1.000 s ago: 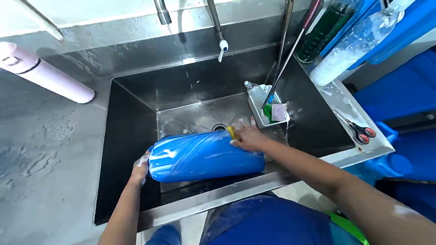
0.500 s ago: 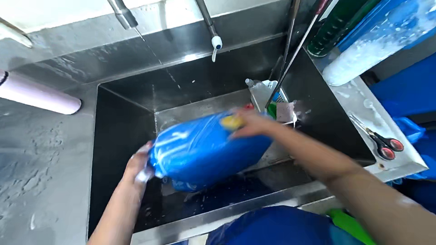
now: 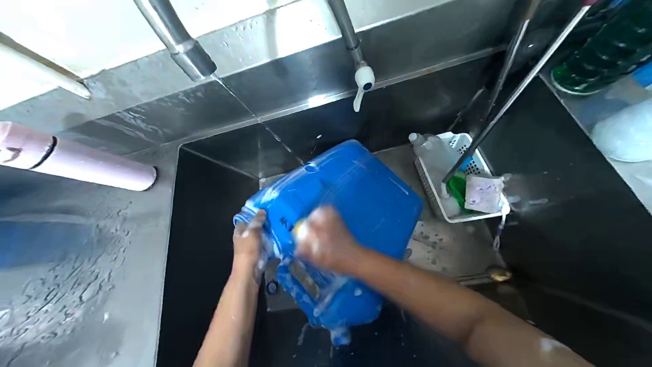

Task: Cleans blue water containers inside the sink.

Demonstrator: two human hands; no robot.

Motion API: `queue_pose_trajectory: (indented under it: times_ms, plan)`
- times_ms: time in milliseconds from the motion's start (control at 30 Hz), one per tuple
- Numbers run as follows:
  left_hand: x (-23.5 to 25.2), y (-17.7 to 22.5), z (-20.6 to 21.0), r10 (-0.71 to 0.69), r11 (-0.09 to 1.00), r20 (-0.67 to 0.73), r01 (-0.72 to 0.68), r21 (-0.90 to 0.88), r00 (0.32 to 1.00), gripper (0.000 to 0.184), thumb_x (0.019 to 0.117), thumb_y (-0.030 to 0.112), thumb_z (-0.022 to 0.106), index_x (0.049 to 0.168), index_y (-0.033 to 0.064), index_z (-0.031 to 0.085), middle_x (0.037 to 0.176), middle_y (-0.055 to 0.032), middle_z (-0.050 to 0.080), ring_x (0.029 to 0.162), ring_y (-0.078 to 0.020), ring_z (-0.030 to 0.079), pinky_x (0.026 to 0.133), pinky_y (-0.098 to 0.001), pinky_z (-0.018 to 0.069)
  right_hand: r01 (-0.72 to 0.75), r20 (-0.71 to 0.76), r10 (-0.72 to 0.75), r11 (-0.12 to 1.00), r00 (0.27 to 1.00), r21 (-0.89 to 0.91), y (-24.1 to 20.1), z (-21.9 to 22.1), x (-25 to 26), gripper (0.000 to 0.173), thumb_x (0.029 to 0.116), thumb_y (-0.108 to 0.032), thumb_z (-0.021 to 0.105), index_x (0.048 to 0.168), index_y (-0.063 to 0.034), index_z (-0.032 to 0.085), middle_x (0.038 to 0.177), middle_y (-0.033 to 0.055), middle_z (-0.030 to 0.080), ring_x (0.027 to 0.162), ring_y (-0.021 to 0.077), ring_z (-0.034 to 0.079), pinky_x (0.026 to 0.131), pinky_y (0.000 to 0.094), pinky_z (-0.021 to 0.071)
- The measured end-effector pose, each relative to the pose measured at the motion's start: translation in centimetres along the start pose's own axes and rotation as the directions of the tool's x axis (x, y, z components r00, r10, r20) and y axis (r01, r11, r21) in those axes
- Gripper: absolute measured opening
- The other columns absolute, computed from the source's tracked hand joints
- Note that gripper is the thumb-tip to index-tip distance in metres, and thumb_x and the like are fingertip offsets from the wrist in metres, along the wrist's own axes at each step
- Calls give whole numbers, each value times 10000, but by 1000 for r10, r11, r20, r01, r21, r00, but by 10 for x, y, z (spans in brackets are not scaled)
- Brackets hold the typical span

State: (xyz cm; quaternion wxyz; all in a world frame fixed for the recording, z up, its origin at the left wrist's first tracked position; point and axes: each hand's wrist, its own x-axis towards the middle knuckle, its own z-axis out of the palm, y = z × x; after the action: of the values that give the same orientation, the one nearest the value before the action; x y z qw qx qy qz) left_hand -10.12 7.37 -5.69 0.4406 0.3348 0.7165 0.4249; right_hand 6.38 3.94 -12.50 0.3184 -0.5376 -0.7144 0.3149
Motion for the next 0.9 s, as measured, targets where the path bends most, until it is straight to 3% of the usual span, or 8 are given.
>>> queue_pose_trajectory:
  times_ms: [100, 200, 267, 433, 500, 600, 767, 900]
  plan:
    - [-18, -28, -12, 108, 991, 63, -112, 71, 992, 489, 1011, 121, 480, 1443, -55, 333, 1090, -52, 637, 893, -39, 680, 796, -245, 597, 131, 76, -135, 990, 988, 51, 6, -13, 2, 283, 976, -202, 625, 1046, 41, 752, 1061, 250, 719, 1057, 416, 693, 889, 566, 556]
    - [-15, -66, -21, 110, 993, -6, -110, 38, 994, 460, 1034, 181, 446, 1410, -71, 358, 1044, -22, 638, 878, 0, 670, 797, -218, 587, -463, 130, 475, 879, 870, -113, 156, -43, 30, 433, 1099, -285, 454, 1330, 35, 634, 1318, 296, 636, 1247, 484, 596, 1055, 663, 429]
    - [-10, -72, -16, 85, 996, -37, -84, 32, 996, 362, 1055, 182, 434, 1320, -65, 436, 970, -1, 646, 839, 11, 666, 775, -207, 583, -629, 142, 650, 759, 746, -169, 182, -45, 41, 488, 1106, -332, 426, 1351, 55, 596, 1344, 328, 603, 1283, 514, 558, 1064, 691, 392]
    - [-14, -69, -11, 91, 996, -60, -92, -11, 994, 312, 1032, 145, 470, 1244, -84, 479, 911, 12, 650, 809, 14, 665, 764, -202, 577, -76, 272, 76, 997, 959, -10, -21, 14, 35, 358, 1032, -203, 520, 1185, 66, 699, 1192, 264, 697, 1152, 410, 668, 974, 550, 511]
    - [-18, -68, -12, 80, 996, -69, -82, -20, 994, 298, 1024, 143, 479, 1236, -67, 478, 888, 31, 646, 783, 27, 665, 740, -186, 578, -209, 407, 191, 978, 893, 1, -1, -1, 64, 384, 1066, -198, 500, 1329, 52, 625, 1340, 265, 631, 1273, 422, 594, 1072, 587, 441]
    - [-17, -67, -11, 79, 996, -75, -81, -29, 994, 279, 1027, 135, 477, 1225, -61, 482, 880, 28, 647, 775, 27, 666, 734, -179, 579, -399, 305, 424, 906, 853, -145, 106, -9, 93, 414, 1076, -275, 515, 1296, 55, 634, 1299, 299, 640, 1242, 481, 597, 1024, 680, 441]
    - [-20, -60, -6, 67, 998, -45, -68, -15, 997, 271, 1031, 127, 483, 1213, -74, 491, 879, 16, 646, 775, 16, 667, 737, -186, 575, -281, 426, 301, 953, 853, -111, 21, -11, 63, 418, 1075, -228, 467, 1280, 107, 611, 1305, 302, 622, 1266, 449, 581, 1067, 589, 425]
    - [-20, -60, -6, 59, 998, -28, -59, -20, 998, 302, 1025, 140, 476, 1252, -58, 468, 900, 20, 651, 794, 18, 672, 742, -186, 583, -426, 287, 455, 890, 843, -161, 114, -14, 97, 431, 1086, -287, 474, 1298, 54, 630, 1339, 297, 616, 1270, 467, 582, 1036, 669, 437]
